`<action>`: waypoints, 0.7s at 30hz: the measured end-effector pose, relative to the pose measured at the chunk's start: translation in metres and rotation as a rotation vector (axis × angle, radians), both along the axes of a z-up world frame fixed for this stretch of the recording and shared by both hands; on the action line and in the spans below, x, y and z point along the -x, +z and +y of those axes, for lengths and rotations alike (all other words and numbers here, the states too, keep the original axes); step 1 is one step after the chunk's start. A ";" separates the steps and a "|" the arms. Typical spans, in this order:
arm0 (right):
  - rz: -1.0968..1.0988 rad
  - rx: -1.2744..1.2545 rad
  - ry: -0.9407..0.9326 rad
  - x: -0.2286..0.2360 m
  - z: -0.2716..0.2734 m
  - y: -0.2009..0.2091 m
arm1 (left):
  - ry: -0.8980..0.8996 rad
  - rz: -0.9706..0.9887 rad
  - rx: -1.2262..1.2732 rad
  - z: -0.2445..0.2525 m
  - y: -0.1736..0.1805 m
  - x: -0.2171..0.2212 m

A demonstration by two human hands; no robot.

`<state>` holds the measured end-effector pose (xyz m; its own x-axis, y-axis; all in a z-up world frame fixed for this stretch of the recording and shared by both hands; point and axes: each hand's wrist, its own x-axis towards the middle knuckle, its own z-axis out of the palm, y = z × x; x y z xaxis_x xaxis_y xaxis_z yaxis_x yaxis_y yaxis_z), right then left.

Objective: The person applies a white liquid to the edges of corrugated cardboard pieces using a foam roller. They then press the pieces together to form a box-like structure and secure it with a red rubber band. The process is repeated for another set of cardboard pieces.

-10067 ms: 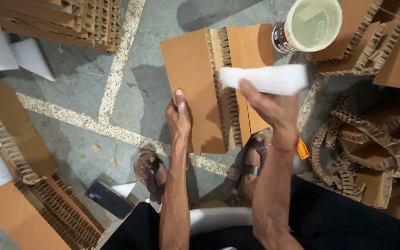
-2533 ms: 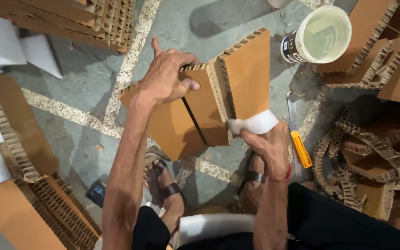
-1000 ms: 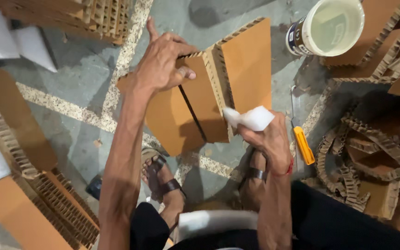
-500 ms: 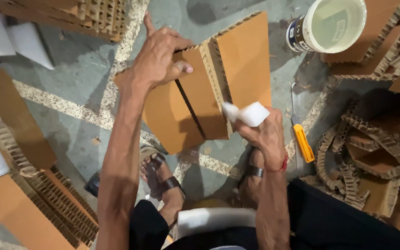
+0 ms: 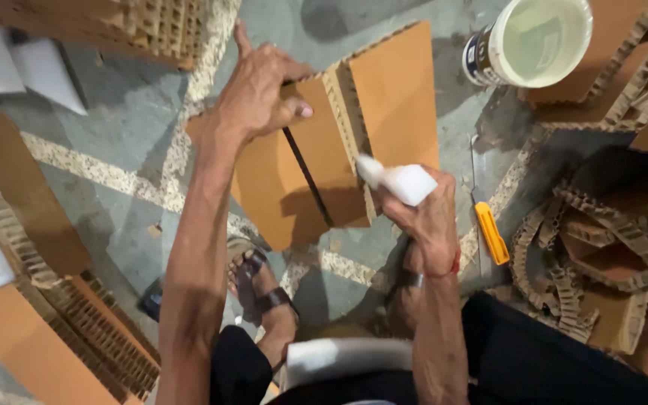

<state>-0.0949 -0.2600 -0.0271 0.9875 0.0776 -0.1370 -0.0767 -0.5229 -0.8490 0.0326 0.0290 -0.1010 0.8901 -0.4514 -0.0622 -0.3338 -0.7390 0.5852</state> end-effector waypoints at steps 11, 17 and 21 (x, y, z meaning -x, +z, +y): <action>-0.019 0.188 0.072 -0.010 0.000 0.013 | 0.014 0.010 -0.069 -0.002 -0.009 -0.008; -0.278 -0.103 -0.062 -0.038 0.016 0.005 | 0.013 0.013 -0.010 -0.004 -0.016 -0.005; -0.260 -0.028 0.011 -0.037 0.014 0.002 | 0.006 0.028 -0.090 -0.003 -0.013 -0.003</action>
